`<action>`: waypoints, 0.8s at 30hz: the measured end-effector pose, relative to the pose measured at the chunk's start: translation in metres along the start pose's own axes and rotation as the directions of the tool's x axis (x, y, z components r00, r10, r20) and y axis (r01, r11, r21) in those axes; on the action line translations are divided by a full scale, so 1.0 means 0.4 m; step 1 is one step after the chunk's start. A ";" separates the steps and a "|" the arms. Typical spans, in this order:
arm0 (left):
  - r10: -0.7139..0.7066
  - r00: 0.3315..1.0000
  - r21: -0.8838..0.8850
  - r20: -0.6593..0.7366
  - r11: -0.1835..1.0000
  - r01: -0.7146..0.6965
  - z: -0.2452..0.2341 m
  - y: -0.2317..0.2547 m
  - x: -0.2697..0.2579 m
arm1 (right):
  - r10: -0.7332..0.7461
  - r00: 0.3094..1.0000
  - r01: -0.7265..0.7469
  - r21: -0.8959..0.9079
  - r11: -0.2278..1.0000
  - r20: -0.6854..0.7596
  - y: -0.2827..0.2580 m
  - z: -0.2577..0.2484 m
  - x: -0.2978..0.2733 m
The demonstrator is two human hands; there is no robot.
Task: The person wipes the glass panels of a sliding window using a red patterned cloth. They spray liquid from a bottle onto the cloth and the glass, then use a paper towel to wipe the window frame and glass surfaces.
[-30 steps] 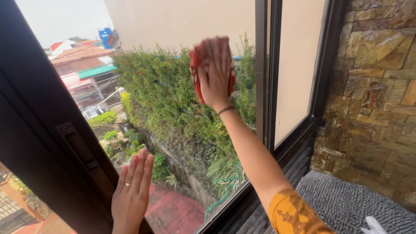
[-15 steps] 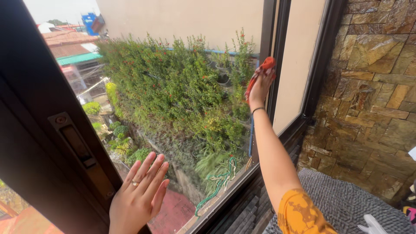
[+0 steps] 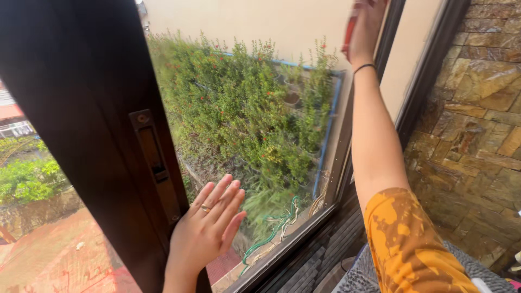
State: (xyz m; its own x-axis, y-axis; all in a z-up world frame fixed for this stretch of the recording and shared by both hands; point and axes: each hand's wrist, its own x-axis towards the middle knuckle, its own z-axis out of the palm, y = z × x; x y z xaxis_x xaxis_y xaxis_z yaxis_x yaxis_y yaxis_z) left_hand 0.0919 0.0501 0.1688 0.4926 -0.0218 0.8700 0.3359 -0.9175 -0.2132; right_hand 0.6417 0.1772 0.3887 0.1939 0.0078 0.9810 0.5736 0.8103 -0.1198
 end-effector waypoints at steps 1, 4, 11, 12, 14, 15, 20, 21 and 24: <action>0.011 1.000 0.008 -0.007 1.000 -0.011 0.005 0.001 0.005 | 0.035 0.999 -0.032 0.102 0.994 -0.029 0.006 -0.031 0.000; 0.012 1.000 0.018 -0.010 1.000 -0.012 0.014 0.002 0.016 | 0.394 0.886 -0.372 0.132 0.919 -0.242 -0.022 -0.086 -0.117; 0.014 1.000 0.029 -0.007 0.999 -0.013 0.027 0.020 0.030 | 0.375 0.847 -0.334 0.172 0.927 -0.376 -0.122 0.014 -0.668; 0.011 1.000 0.022 -0.001 1.000 -0.011 0.026 0.020 0.030 | 0.336 0.876 -0.294 0.171 0.941 -0.345 -0.175 0.075 -0.734; 0.024 1.000 0.025 -0.004 0.999 -0.024 0.025 0.019 0.034 | 0.481 0.835 -0.481 0.071 0.874 -0.266 -0.318 0.193 -0.840; 0.028 1.000 0.023 -0.005 0.999 -0.028 0.025 0.019 0.036 | 0.479 0.835 -0.479 0.069 0.875 -0.270 -0.361 0.233 -0.827; 0.010 1.000 -0.036 -0.022 0.999 -0.010 0.024 0.025 0.036 | 0.305 0.942 -0.307 0.004 0.952 -0.141 -0.225 0.188 -0.514; 0.010 1.000 -0.034 -0.026 0.999 -0.011 0.026 0.025 0.038 | 0.295 0.947 -0.287 0.080 0.955 -0.124 -0.174 0.139 -0.457; 0.004 1.000 -0.045 -0.018 0.999 -0.005 0.033 0.030 0.039 | 0.315 0.943 -0.291 0.192 0.937 -0.109 -0.067 -0.024 -0.412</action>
State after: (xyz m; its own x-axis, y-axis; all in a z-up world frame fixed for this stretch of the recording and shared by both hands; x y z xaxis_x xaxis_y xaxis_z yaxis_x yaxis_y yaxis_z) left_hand 0.1142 0.0439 0.1739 0.4792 -0.0327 0.8771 0.2971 -0.9343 -0.1971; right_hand 0.6020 0.1486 0.2290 0.4502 0.1991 0.8704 0.3286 0.8695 -0.3689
